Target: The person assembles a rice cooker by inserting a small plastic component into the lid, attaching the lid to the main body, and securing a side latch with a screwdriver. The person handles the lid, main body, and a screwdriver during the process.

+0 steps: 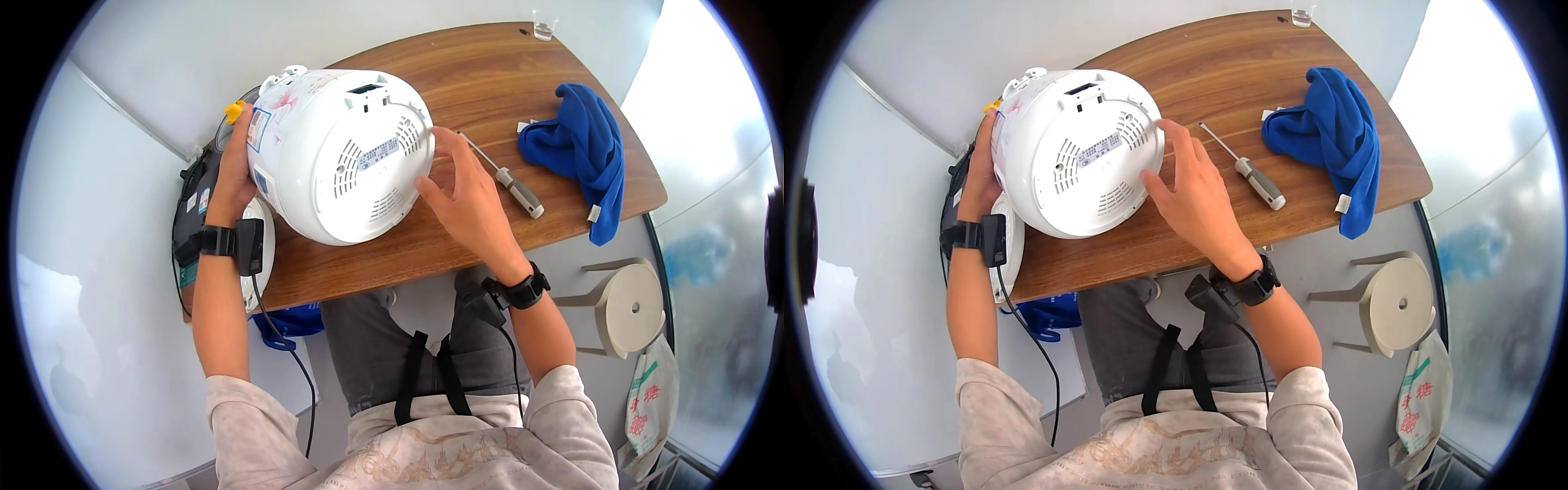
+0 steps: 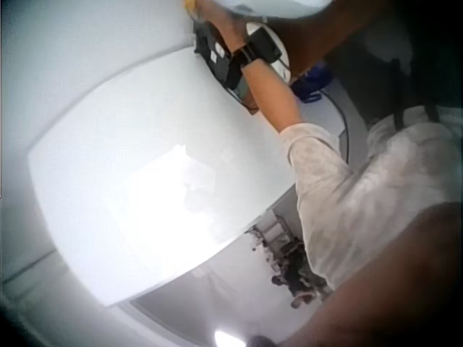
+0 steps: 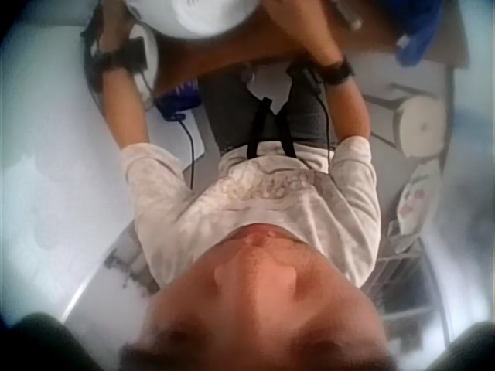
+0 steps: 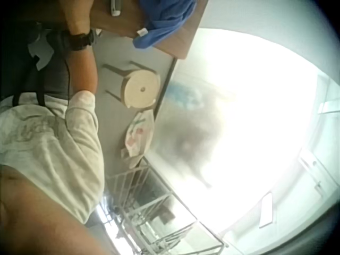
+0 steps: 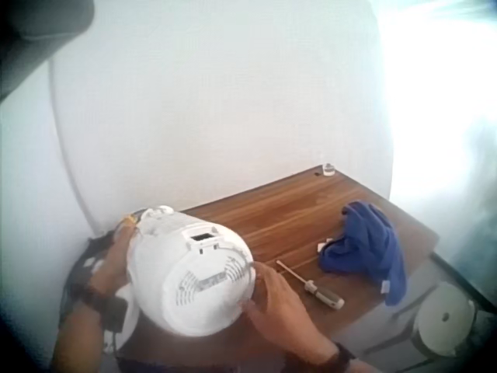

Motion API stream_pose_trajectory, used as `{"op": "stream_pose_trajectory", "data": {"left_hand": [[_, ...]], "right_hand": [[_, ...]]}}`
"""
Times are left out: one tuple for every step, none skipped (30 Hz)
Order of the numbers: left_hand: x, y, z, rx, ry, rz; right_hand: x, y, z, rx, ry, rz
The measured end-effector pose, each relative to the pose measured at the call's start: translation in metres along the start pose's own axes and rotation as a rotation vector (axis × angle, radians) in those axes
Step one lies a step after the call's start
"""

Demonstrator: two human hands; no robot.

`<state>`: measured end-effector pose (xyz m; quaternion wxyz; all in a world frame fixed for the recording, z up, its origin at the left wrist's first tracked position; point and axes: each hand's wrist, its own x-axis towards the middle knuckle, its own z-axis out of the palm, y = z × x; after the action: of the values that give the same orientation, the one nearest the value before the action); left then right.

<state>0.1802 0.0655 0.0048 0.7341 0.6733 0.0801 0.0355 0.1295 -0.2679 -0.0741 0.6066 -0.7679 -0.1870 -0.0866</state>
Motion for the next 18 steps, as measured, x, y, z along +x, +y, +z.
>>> {"op": "stream_pose_trajectory", "data": {"left_hand": [[0.000,0.000,0.000,0.003,0.000,0.004],[-0.001,-0.001,0.000,0.005,0.000,0.008],[-0.001,-0.001,0.003,0.008,-0.002,0.013],[-0.002,0.000,0.005,0.024,-0.005,0.006],[-0.004,0.000,0.008,0.040,-0.008,-0.001],[-0.008,0.002,0.012,0.055,-0.009,-0.006],[-0.012,0.005,0.017,0.060,-0.030,-0.001],[-0.017,0.008,0.022,0.064,-0.051,0.004],[-0.020,0.008,0.026,0.068,-0.070,0.007],[-0.021,0.007,0.028,0.077,-0.063,0.012],[-0.021,0.007,0.030,0.085,-0.056,0.017],[-0.022,0.007,0.029,0.092,-0.048,0.024],[-0.021,0.006,0.027,0.100,-0.026,0.024],[-0.017,0.003,0.024,0.108,-0.003,0.023],[-0.016,0.002,0.022,0.120,0.021,0.019],[-0.016,0.002,0.021,0.124,0.032,0.028],[-0.016,0.002,0.020,0.128,0.043,0.037],[-0.016,0.001,0.020,0.131,0.051,0.045]], "right_hand": [[0.002,-0.005,-0.002,-0.026,-0.002,0.006],[0.004,-0.007,-0.002,-0.053,0.049,-0.061],[0.007,-0.009,-0.002,-0.080,0.102,-0.128],[0.010,-0.011,-0.002,-0.107,0.155,-0.196],[0.014,-0.015,-0.002,-0.153,0.193,-0.294],[0.018,-0.019,-0.004,-0.198,0.231,-0.395],[0.022,-0.022,-0.004,-0.243,0.268,-0.495],[0.025,-0.024,-0.004,-0.250,0.243,-0.505],[0.028,-0.026,-0.003,-0.256,0.215,-0.515],[0.029,-0.027,-0.003,-0.262,0.187,-0.524],[0.030,-0.027,-0.003,-0.275,0.184,-0.526],[0.030,-0.027,-0.004,-0.289,0.180,-0.531],[0.030,-0.028,-0.005,-0.304,0.177,-0.536],[0.031,-0.029,-0.006,-0.320,0.172,-0.542],[0.031,-0.029,-0.006,-0.332,0.168,-0.545],[0.031,-0.030,-0.006,-0.345,0.164,-0.548],[0.030,-0.034,-0.007,-0.338,0.136,-0.526],[0.028,-0.042,-0.010,-0.334,0.109,-0.502]]}}
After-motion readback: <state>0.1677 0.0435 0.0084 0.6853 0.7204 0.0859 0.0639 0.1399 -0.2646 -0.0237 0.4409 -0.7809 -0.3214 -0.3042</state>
